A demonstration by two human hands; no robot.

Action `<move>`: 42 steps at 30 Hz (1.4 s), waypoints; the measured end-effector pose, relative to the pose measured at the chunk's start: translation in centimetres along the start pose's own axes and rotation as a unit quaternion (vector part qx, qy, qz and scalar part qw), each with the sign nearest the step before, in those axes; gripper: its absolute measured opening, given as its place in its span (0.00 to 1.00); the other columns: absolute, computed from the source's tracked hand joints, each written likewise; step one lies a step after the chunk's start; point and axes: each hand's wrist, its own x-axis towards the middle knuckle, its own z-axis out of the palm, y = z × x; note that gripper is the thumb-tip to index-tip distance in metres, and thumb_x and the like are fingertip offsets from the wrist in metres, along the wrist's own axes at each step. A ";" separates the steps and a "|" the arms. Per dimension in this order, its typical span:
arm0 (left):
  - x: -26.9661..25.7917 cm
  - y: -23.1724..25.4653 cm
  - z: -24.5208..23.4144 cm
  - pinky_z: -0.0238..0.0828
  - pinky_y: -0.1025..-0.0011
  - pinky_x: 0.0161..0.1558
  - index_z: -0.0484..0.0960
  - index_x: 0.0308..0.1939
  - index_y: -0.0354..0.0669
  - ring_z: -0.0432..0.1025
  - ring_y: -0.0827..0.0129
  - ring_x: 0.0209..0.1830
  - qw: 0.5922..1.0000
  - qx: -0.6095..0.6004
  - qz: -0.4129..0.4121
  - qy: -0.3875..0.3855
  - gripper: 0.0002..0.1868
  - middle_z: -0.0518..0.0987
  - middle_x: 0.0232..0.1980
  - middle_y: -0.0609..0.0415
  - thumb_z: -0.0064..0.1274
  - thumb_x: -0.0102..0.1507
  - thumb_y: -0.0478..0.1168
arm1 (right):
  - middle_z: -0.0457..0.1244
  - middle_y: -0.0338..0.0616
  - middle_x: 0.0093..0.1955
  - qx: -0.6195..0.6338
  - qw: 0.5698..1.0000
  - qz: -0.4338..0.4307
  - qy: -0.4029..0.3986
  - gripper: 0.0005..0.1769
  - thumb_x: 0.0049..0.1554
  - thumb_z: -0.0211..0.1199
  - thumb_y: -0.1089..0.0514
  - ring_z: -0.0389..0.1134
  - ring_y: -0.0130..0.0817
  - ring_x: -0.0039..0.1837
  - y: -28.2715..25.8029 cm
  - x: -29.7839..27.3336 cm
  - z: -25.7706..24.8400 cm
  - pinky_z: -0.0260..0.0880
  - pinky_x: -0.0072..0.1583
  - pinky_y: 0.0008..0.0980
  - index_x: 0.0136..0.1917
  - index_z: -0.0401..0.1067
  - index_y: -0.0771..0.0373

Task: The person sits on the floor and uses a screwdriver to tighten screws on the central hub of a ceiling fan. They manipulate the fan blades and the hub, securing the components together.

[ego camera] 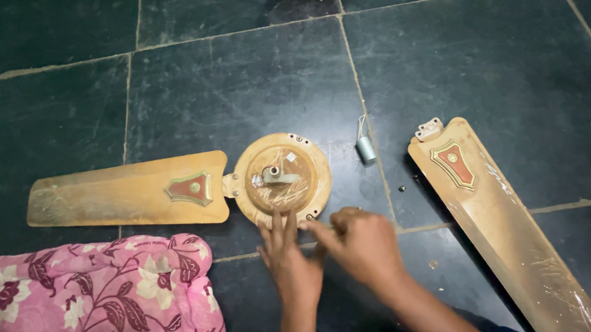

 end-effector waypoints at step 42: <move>-0.4 -0.2 0.1 0.70 0.57 0.57 0.81 0.52 0.39 0.74 0.48 0.56 0.977 -0.113 0.148 0.104 0.20 0.82 0.53 0.45 0.63 0.56 0.31 | 0.68 0.53 0.30 -0.021 0.999 -0.039 0.021 0.30 0.57 0.61 0.34 0.69 0.55 0.34 -0.3 -0.3 0.7 0.69 0.38 0.50 0.29 0.78 0.60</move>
